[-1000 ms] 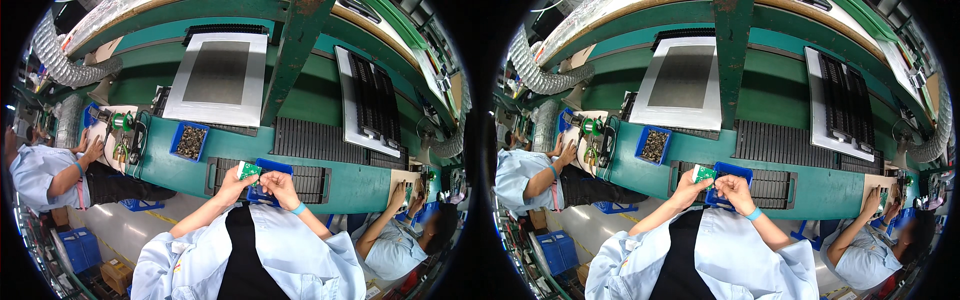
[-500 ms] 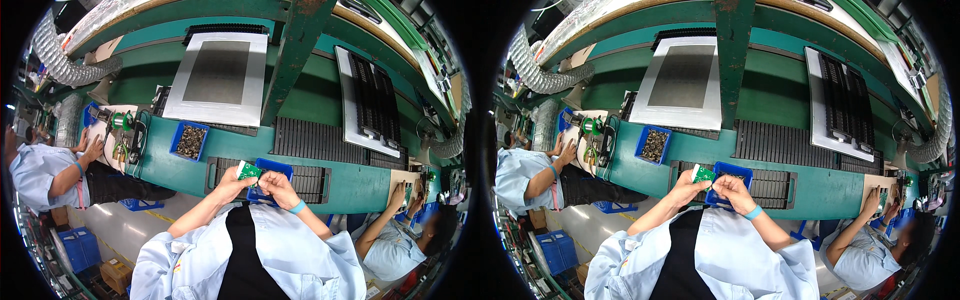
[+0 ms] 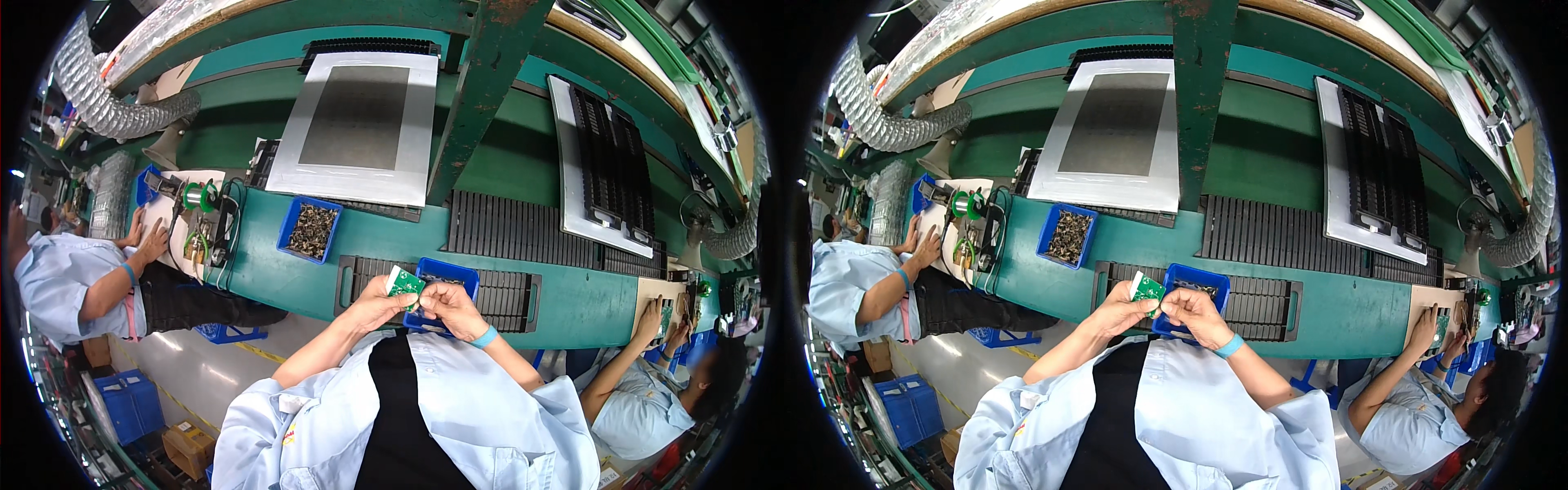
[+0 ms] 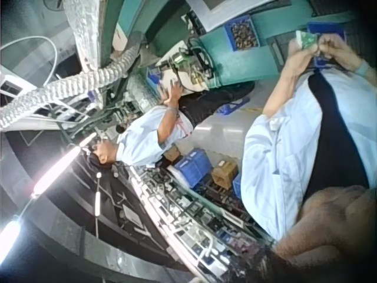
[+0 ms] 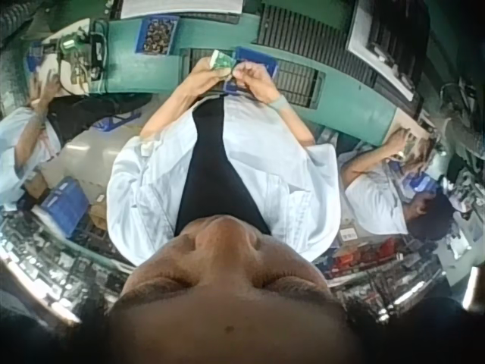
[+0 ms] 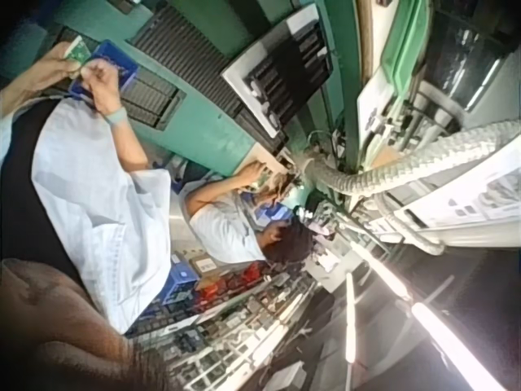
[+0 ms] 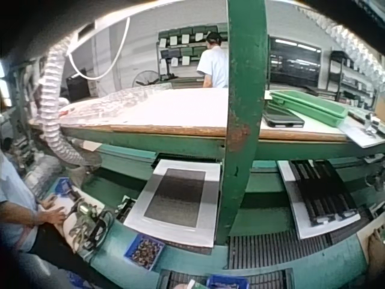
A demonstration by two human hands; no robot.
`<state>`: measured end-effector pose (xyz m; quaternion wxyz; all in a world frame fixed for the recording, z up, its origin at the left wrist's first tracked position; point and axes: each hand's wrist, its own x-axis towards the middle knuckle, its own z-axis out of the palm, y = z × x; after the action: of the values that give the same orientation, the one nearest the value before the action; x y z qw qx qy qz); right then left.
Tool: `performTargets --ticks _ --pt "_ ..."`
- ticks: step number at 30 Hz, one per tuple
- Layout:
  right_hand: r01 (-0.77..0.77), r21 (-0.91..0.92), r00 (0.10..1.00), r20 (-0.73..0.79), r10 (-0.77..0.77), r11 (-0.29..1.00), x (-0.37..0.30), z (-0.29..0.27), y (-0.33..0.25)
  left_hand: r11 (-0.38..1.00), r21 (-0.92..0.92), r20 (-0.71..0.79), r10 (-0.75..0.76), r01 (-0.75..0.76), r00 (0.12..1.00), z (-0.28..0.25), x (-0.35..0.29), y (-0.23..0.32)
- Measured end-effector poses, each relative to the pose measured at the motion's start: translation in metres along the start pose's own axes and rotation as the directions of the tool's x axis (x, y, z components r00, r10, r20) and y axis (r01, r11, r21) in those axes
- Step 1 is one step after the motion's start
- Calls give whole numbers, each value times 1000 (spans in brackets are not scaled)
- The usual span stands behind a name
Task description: The person repeatedly picks up circuit boards, takes small electronic components from a container, and attaches them to each board by hand.
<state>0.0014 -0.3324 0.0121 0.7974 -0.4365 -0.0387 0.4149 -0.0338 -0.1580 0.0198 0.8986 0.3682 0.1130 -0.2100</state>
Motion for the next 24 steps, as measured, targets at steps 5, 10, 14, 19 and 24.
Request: performTargets --ticks 5,10,14,19,24 --pt "41 23 999 24 -42 999 2 -1 4 998 -58 68 -31 35 997 -4 1 -6" --pt "73 -133 991 -106 -87 989 19 -20 9 999 16 -10 52 -52 999 -14 3 6" --pt "121 -741 968 -60 -245 661 24 -39 5 886 420 -434 387 -197 814 -64 8 68" --pt "139 -982 966 164 -200 -131 30 -27 8 539 788 -602 574 297 555 -147 -1 101" --pt "136 -922 982 174 -74 -362 39 -14 20 -99 836 -248 810 540 532 -131 -2 83"
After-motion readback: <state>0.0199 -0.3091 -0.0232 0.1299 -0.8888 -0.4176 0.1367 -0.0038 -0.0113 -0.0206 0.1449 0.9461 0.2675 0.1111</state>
